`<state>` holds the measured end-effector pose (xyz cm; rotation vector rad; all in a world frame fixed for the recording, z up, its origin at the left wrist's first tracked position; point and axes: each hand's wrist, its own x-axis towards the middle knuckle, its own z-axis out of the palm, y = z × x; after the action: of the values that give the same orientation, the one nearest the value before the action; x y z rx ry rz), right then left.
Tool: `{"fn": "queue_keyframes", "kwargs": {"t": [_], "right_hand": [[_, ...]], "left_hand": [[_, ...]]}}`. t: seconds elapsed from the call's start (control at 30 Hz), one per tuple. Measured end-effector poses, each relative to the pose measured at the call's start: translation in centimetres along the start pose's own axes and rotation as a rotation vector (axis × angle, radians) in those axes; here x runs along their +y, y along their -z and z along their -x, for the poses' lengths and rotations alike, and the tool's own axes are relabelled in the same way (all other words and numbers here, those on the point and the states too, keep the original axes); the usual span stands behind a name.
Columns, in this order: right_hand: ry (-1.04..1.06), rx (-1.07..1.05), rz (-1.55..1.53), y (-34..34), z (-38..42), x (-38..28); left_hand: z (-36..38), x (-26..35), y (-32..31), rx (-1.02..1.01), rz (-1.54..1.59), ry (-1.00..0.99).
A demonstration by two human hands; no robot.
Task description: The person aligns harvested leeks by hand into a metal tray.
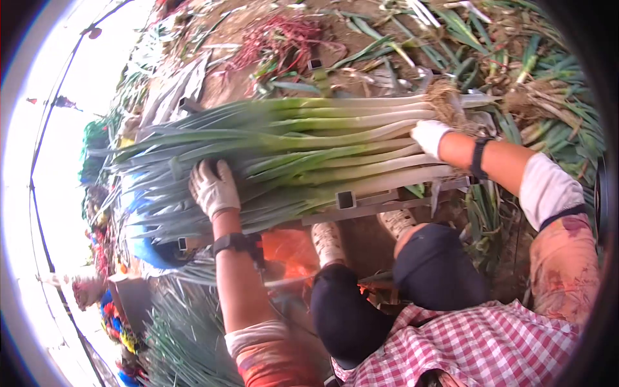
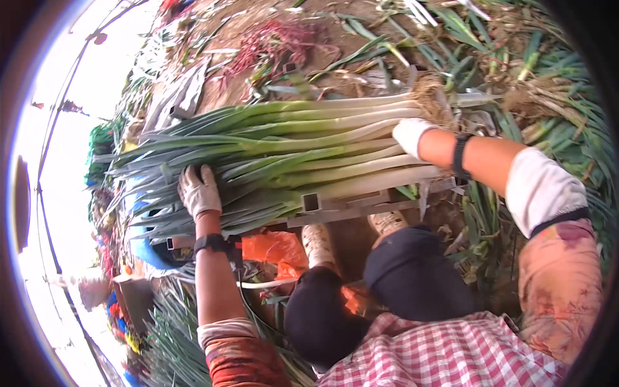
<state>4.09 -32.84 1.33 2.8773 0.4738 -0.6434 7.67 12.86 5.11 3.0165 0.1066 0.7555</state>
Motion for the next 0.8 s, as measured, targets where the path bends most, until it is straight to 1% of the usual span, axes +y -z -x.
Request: {"fn": "queue_keyframes", "kwargs": {"t": [0.03,0.07,0.13,0.17,0.2,0.23,0.27,0.3,0.33,0.4,0.43,0.47,0.5,0.53,0.57,0.6,0.63,0.67,0.7,0.73,0.77,0.8], "right_hand": [[-0.005,-0.005,0.006,-0.4,0.1,0.2],[-0.014,0.006,0.013,-0.5,-0.3,0.6],[-0.050,0.113,-0.004,1.7,1.0,-0.6],[-0.158,0.197,-0.255,1.6,1.4,-1.1],[-0.243,0.143,-0.392,1.0,0.0,-0.8],[-0.178,0.147,-0.300,-0.2,0.1,-0.3],[-0.109,0.157,-0.207,1.3,0.7,-0.8],[-0.101,0.117,-0.234,2.9,1.7,-1.1],[-0.111,0.120,-0.231,2.7,1.2,-0.8],[-0.189,0.197,-0.253,1.8,0.5,-0.5],[-0.011,0.248,-0.087,1.4,0.3,0.3],[0.001,0.233,-0.084,1.2,-0.4,0.8],[-0.025,0.119,-0.112,1.3,-1.3,0.8],[-0.041,0.019,-0.134,2.1,-2.2,0.2],[0.005,0.230,-0.257,0.4,-2.8,0.9],[0.090,0.203,-0.043,-0.3,-2.9,1.4],[0.147,0.254,0.022,-1.9,-3.6,2.5],[0.097,0.196,-0.083,-4.2,-6.3,3.9],[0.212,0.202,-0.058,-4.0,-6.5,4.2],[0.133,0.113,0.000,-2.8,-5.5,4.3],[0.052,0.023,0.064,-1.3,-4.2,3.7],[0.019,0.036,-0.031,1.0,-2.5,2.7]], "left_hand": [[0.0,0.9,0.6,0.095,-0.002,-0.009],[-0.4,2.0,1.5,0.143,-0.009,0.040],[-1.4,3.5,3.1,0.171,0.005,-0.133],[-1.7,4.4,3.6,0.167,0.020,-0.143],[-1.9,5.5,3.9,0.109,-0.028,-0.262],[-1.7,6.3,3.8,0.052,-0.075,-0.381],[-1.3,6.9,3.5,0.048,-0.063,-0.389],[-0.9,7.4,3.2,-0.052,-0.149,-0.389],[-0.8,7.8,2.9,-0.153,-0.237,-0.387],[-0.8,7.6,1.9,-0.159,-0.173,-0.365],[-0.5,7.3,1.3,-0.169,-0.120,-0.336],[0.0,7.0,0.9,-0.178,-0.072,-0.299],[0.3,7.2,0.4,-0.118,-0.043,-0.279],[0.3,7.2,0.3,-0.058,-0.090,-0.321],[0.2,7.4,1.0,-0.056,-0.080,-0.334],[0.2,7.5,1.6,-0.053,-0.076,-0.334],[0.2,7.5,2.2,-0.037,-0.082,-0.356],[0.2,7.5,3.1,-0.079,-0.038,-0.333],[0.4,7.2,3.2,-0.067,0.011,-0.312],[0.9,6.9,3.6,-0.099,0.111,-0.275],[1.9,6.3,4.2,-0.049,0.177,-0.276],[3.2,5.7,5.1,0.071,0.225,-0.281]]}}
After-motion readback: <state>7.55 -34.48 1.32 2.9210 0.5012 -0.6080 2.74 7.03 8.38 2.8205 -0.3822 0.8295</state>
